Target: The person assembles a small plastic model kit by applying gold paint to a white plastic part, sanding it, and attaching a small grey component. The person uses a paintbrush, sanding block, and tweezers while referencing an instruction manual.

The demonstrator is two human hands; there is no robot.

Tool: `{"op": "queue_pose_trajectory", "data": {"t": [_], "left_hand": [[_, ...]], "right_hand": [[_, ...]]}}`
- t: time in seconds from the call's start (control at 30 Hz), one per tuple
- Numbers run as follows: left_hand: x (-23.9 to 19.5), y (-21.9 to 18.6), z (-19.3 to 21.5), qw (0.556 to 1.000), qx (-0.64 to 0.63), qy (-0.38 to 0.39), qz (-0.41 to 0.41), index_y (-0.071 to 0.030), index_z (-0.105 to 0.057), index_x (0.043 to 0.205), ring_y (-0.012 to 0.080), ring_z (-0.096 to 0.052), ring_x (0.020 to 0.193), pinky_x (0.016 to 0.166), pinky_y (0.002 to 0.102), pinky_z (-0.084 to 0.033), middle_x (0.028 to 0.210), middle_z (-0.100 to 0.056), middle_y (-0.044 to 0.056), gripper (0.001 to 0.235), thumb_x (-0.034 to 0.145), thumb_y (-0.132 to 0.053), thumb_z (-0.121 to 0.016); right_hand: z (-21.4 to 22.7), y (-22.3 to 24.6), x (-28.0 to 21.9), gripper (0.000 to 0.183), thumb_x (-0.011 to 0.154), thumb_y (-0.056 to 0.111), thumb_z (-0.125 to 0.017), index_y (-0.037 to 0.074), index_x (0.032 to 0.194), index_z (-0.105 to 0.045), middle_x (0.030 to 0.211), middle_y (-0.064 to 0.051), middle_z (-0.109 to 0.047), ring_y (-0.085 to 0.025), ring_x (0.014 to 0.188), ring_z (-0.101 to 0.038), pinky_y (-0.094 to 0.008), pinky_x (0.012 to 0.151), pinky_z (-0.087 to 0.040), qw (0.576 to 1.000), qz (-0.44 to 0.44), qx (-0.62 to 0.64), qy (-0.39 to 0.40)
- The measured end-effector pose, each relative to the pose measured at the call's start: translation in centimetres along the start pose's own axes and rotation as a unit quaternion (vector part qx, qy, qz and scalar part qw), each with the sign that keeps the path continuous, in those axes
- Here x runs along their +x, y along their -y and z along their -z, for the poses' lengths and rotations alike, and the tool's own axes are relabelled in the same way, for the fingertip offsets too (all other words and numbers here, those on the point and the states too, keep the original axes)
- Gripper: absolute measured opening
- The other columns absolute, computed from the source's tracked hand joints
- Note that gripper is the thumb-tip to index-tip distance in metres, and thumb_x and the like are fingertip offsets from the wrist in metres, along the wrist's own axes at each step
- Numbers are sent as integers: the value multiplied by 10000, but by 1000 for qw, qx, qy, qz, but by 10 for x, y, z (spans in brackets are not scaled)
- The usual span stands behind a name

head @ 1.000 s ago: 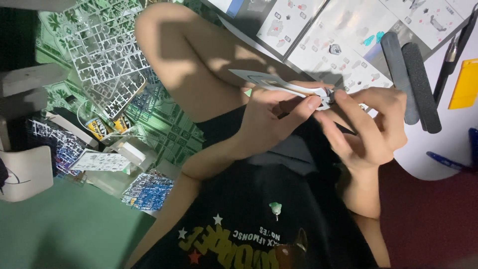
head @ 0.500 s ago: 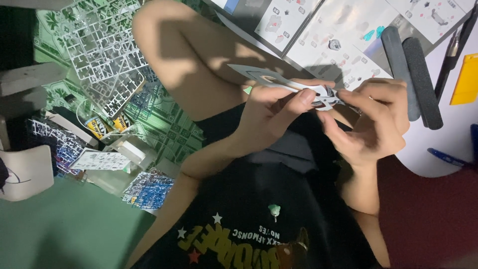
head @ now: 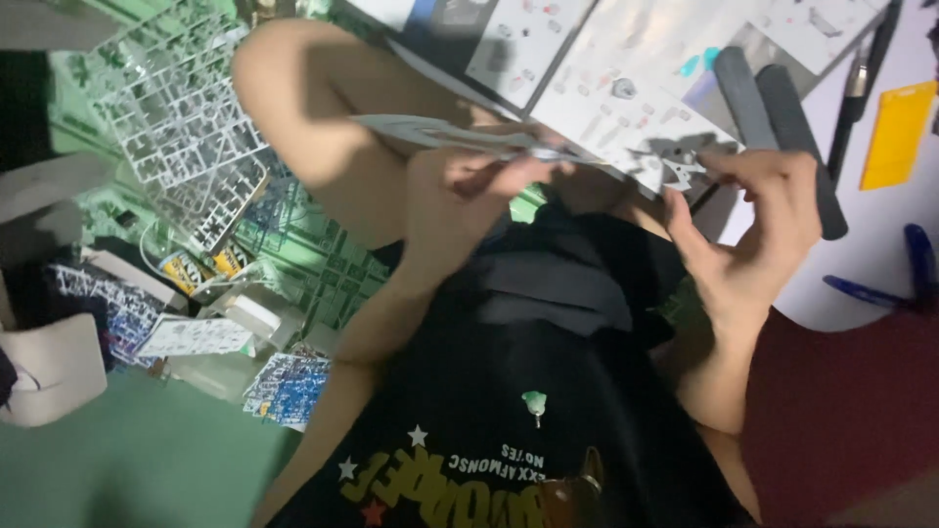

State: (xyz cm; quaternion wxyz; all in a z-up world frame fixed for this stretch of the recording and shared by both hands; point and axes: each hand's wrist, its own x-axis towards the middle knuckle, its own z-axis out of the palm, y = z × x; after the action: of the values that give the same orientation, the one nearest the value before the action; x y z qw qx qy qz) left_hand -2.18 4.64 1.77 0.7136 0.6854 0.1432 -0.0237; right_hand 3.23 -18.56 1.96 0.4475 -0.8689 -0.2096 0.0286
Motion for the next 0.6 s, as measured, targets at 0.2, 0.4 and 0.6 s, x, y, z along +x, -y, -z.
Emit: {"op": "queue_pose_trajectory", "data": {"t": [0.2, 0.4, 0.6], "left_hand": [[5, 24, 9, 990, -130, -50, 12, 37, -603, 1083, 137, -645, 834, 756, 198, -548, 1044, -670, 112, 203, 895, -9, -663], [13, 17, 1, 995, -52, -72, 50, 41, -639, 1105, 62, -545, 655, 628, 149, -460, 748, -584, 0, 242, 879, -32, -685], [12, 4, -1, 993, -104, -33, 56, 99, -657, 997, 102, -584, 785, 721, 190, -489, 1099, -674, 108, 205, 913, -78, -596]], "right_hand": [[1, -18, -5, 323, 877, -7, -836, -108, 1127, -660, 1022, -182, -486, -296, 932, -442, -379, 781, -391, 984, -40, -175, 22], [-17, -4, 26, 214, 929, -49, -781, -125, 1107, -687, 1006, -189, -498, -290, 898, -408, -370, 738, -362, 981, 29, -192, 2], [-35, 9, 57, 733, 601, 137, -898, -10, 1285, -680, 1156, -134, -578, -267, 918, -428, -370, 845, -378, 955, 117, -241, 126]]}}
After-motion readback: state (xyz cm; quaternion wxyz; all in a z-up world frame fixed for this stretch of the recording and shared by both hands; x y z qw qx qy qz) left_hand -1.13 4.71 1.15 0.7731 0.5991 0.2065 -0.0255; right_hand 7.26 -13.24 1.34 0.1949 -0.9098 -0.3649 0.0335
